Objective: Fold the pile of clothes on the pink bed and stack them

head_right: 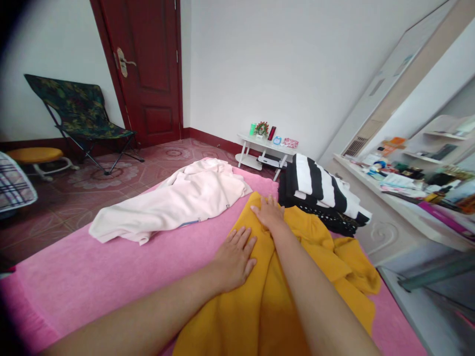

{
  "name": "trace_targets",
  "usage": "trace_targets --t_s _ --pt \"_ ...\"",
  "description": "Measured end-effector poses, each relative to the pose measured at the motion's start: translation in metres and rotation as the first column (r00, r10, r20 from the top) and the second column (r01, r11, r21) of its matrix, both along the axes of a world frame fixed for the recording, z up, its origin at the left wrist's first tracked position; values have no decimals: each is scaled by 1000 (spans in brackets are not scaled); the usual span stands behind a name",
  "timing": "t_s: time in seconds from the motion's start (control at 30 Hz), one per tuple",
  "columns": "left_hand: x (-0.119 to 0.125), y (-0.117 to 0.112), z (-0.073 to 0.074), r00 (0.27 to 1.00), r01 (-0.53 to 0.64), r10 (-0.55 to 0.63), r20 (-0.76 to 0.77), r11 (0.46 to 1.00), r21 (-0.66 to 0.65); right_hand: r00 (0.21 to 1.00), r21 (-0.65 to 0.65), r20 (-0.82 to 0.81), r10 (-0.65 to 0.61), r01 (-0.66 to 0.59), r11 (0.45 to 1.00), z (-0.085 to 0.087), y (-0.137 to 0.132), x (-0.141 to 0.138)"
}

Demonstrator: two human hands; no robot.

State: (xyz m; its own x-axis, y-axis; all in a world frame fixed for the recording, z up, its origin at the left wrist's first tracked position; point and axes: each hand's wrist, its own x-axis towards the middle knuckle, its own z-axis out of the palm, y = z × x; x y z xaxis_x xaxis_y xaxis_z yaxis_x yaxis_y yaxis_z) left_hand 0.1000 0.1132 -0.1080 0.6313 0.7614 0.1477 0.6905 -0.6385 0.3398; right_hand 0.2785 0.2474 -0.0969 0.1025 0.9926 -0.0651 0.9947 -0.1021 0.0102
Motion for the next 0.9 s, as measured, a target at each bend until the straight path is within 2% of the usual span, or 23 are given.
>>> trace_targets --t_s 0.07,0.17,0.33,0.5,0.6,0.67,0.73,0.83,0.9 --pt "0 1 -2 1000 0 1 -7 1000 16 1000 65 -2 0 0 998 -6 -11 -1" --pt "-1 3 -5 1000 -2 2 -5 999 51 998 51 -56 2 1 999 -14 -27 -4" --pt "0 3 -8 1000 1 0 -2 997 73 994 66 -93 54 -48 997 -13 -58 -9" --pt "1 2 -8 1000 -4 4 2 996 85 962 207 -104 251 -226 952 -5 -130 -10" --pt "1 1 -9 1000 -8 7 10 995 98 923 301 -155 351 -294 907 3 -178 3" --pt "2 1 -9 1000 -8 7 10 995 97 922 380 -184 339 -252 890 8 -202 24" --pt "2 1 -9 1000 -7 6 8 995 96 951 474 -173 257 -148 868 11 -217 56" --pt "1 1 -8 1000 -8 8 5 995 102 981 551 -186 53 59 832 13 -225 110" --pt "1 0 -7 1000 -11 11 4 994 107 948 524 -306 -89 245 815 16 -224 134"
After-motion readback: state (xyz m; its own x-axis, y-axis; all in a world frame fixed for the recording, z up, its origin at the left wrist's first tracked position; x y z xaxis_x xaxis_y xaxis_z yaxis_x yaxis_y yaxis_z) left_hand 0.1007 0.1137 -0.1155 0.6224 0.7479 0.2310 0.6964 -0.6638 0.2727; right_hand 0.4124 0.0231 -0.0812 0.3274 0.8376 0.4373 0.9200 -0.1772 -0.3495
